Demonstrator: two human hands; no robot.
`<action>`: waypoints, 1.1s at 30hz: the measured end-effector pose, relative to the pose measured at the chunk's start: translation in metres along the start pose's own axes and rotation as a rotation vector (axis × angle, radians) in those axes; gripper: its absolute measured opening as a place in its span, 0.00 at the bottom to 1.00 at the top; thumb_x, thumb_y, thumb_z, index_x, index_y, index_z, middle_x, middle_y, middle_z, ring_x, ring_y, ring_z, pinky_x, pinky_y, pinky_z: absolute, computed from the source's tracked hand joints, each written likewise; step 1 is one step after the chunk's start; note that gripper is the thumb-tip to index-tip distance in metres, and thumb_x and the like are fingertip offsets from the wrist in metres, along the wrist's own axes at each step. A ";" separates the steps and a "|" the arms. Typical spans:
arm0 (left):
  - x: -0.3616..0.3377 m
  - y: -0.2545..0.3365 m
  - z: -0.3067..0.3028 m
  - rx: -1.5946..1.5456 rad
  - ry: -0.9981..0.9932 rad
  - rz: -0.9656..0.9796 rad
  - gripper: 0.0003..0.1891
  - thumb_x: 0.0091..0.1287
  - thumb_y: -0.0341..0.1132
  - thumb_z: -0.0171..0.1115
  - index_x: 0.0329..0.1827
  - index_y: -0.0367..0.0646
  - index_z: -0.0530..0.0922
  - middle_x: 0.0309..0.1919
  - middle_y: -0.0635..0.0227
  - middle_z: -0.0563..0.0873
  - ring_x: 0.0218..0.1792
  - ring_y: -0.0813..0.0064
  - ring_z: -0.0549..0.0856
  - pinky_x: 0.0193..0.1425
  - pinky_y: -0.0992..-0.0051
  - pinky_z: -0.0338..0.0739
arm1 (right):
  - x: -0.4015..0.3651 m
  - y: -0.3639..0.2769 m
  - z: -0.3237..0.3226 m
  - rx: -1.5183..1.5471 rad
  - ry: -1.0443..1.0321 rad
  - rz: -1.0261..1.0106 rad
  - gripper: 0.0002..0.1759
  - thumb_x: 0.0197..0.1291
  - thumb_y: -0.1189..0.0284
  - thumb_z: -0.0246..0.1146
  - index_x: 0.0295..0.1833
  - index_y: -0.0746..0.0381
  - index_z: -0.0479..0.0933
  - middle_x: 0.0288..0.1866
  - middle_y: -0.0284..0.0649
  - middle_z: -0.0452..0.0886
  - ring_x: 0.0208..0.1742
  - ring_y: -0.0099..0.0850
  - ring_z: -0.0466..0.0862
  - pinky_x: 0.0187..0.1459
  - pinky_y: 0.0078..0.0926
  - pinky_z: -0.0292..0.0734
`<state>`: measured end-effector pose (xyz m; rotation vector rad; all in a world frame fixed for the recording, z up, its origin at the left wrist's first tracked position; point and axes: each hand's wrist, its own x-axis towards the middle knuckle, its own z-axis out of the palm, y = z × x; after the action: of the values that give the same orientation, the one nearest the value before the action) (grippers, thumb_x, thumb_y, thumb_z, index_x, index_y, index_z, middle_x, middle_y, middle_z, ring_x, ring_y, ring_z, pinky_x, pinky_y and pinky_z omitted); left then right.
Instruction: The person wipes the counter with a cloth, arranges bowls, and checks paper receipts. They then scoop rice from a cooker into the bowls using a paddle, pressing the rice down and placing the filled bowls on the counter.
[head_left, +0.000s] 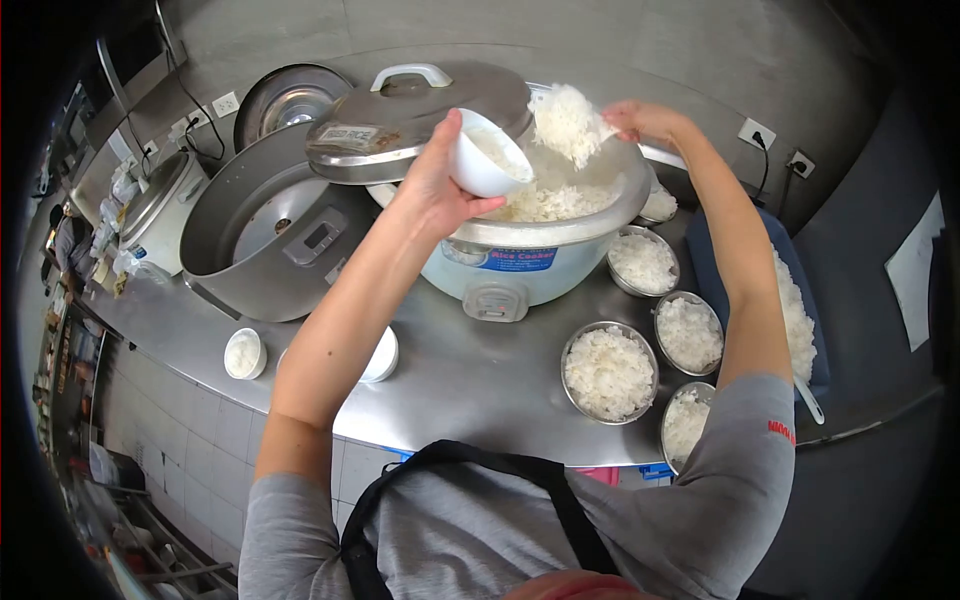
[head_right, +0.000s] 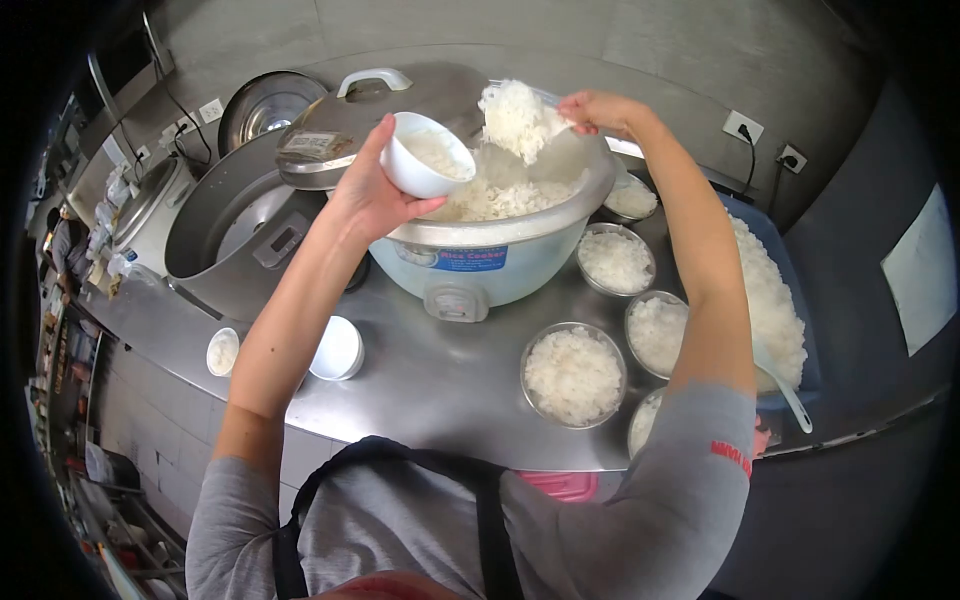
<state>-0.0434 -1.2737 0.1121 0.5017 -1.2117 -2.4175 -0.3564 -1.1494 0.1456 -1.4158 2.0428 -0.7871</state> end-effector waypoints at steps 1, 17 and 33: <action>0.003 -0.003 0.009 -0.019 -0.015 0.006 0.35 0.61 0.61 0.53 0.65 0.48 0.60 0.60 0.57 0.68 0.60 0.53 0.69 0.57 0.51 0.69 | 0.000 -0.005 -0.013 -0.133 0.016 0.004 0.15 0.63 0.61 0.55 0.48 0.59 0.76 0.23 0.25 0.68 0.24 0.16 0.65 0.28 0.16 0.62; 0.031 0.001 0.057 -0.302 -0.038 0.043 0.30 0.67 0.57 0.40 0.64 0.46 0.60 0.62 0.56 0.67 0.62 0.52 0.67 0.65 0.46 0.56 | -0.110 -0.114 0.077 -0.795 0.674 -0.206 0.11 0.52 0.78 0.54 0.42 0.66 0.76 0.35 0.56 0.79 0.39 0.53 0.78 0.41 0.46 0.73; 0.000 0.027 0.033 -0.342 -0.074 0.132 0.30 0.69 0.57 0.37 0.66 0.44 0.57 0.64 0.54 0.63 0.63 0.50 0.65 0.62 0.46 0.64 | 0.009 0.001 0.045 -1.203 0.444 0.240 0.15 0.54 0.75 0.53 0.47 0.50 0.77 0.44 0.39 0.81 0.50 0.42 0.79 0.51 0.53 0.65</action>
<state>-0.0538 -1.2662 0.1529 0.2243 -0.8039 -2.4740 -0.3282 -1.1646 0.1125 -1.5252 3.1887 0.4099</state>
